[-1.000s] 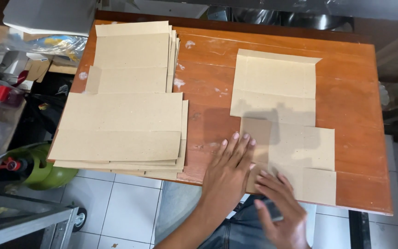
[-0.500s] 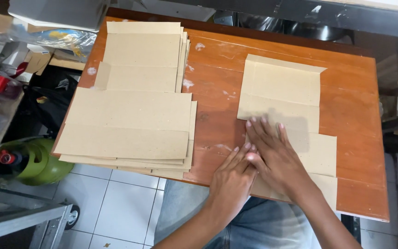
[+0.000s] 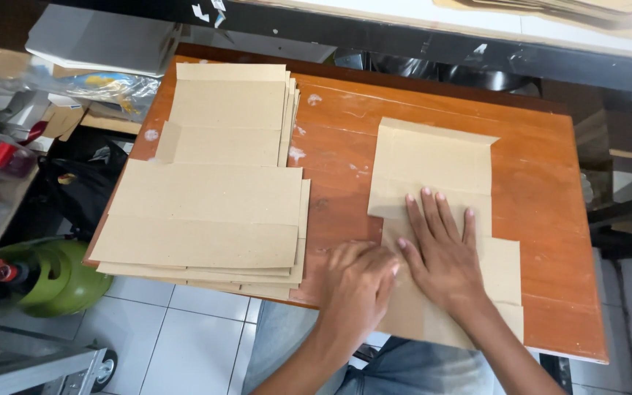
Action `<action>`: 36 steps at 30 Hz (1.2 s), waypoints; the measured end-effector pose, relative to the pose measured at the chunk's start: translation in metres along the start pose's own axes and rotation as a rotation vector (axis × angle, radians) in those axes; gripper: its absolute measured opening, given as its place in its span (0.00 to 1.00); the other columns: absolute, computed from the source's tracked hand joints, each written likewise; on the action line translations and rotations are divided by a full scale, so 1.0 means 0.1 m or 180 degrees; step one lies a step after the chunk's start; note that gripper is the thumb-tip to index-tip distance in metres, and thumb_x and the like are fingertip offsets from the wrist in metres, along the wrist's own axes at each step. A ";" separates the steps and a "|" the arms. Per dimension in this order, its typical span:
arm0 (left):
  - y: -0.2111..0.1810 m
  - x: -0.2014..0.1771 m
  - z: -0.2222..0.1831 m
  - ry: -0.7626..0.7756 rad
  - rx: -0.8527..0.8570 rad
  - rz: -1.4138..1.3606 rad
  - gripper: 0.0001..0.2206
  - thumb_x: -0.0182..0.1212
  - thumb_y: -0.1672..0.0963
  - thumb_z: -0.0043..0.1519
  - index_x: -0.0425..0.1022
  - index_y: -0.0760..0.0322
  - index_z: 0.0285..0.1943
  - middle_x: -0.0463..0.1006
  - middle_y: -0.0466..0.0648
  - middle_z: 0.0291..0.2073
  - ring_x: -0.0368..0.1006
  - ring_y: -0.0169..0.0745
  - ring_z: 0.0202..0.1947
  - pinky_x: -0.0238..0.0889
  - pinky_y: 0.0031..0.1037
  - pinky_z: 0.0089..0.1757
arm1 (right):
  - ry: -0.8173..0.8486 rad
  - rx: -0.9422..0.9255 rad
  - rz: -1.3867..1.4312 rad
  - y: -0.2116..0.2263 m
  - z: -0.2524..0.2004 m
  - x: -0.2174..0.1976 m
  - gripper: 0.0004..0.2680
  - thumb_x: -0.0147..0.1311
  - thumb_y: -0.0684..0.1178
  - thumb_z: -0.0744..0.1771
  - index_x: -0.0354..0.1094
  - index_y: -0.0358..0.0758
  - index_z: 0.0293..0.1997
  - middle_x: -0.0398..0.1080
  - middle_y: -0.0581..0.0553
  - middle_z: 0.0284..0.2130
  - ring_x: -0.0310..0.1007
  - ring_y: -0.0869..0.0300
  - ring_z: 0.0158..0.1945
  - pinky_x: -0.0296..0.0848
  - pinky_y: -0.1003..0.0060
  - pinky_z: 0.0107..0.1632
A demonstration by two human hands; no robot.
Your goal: The person folds flat cardboard pieces into small boxes by hand on a wooden table. They fold the side flaps, tuck the top flap to close the box, and place the finished box on a shelf. The process is repeated with another piece.
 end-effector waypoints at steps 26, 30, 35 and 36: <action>0.07 0.47 -0.08 0.0487 -0.0182 0.1072 0.26 0.51 0.51 0.69 0.63 0.75 0.72 0.64 0.60 0.72 0.53 0.53 0.75 0.37 0.43 0.72 | 0.0389 -0.0803 0.0600 0.02 0.36 -0.12 0.25 0.29 0.63 0.72 0.41 0.43 0.78 0.44 0.49 0.77 0.30 0.53 0.80 0.27 0.45 0.74; 0.08 0.46 -0.08 0.0448 -0.0199 0.1102 0.26 0.55 0.52 0.67 0.65 0.71 0.71 0.64 0.59 0.72 0.55 0.53 0.74 0.40 0.43 0.72 | 0.0681 -0.0631 0.0865 0.10 0.38 -0.28 0.24 0.29 0.61 0.72 0.44 0.42 0.77 0.44 0.46 0.76 0.27 0.51 0.81 0.25 0.45 0.74; 0.05 0.44 -0.10 0.0550 -0.0277 0.1229 0.28 0.47 0.49 0.70 0.61 0.72 0.74 0.62 0.58 0.73 0.54 0.50 0.75 0.37 0.45 0.72 | 0.0921 -0.0607 0.0815 0.02 0.32 -0.27 0.24 0.27 0.63 0.71 0.46 0.48 0.76 0.44 0.54 0.77 0.28 0.54 0.81 0.25 0.45 0.74; 0.05 0.44 -0.10 0.0520 -0.0250 0.1253 0.28 0.50 0.49 0.68 0.62 0.71 0.73 0.63 0.58 0.73 0.55 0.51 0.75 0.39 0.46 0.71 | 0.0808 -0.0588 0.0408 -0.02 0.33 -0.22 0.24 0.24 0.63 0.71 0.40 0.54 0.79 0.44 0.55 0.76 0.29 0.52 0.80 0.26 0.42 0.73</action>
Point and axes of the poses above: each hand's wrist, its own z-axis towards the middle knuckle, its own x-axis out of the palm, y = z × x, the point moved 2 cm from there along z, towards the middle knuckle
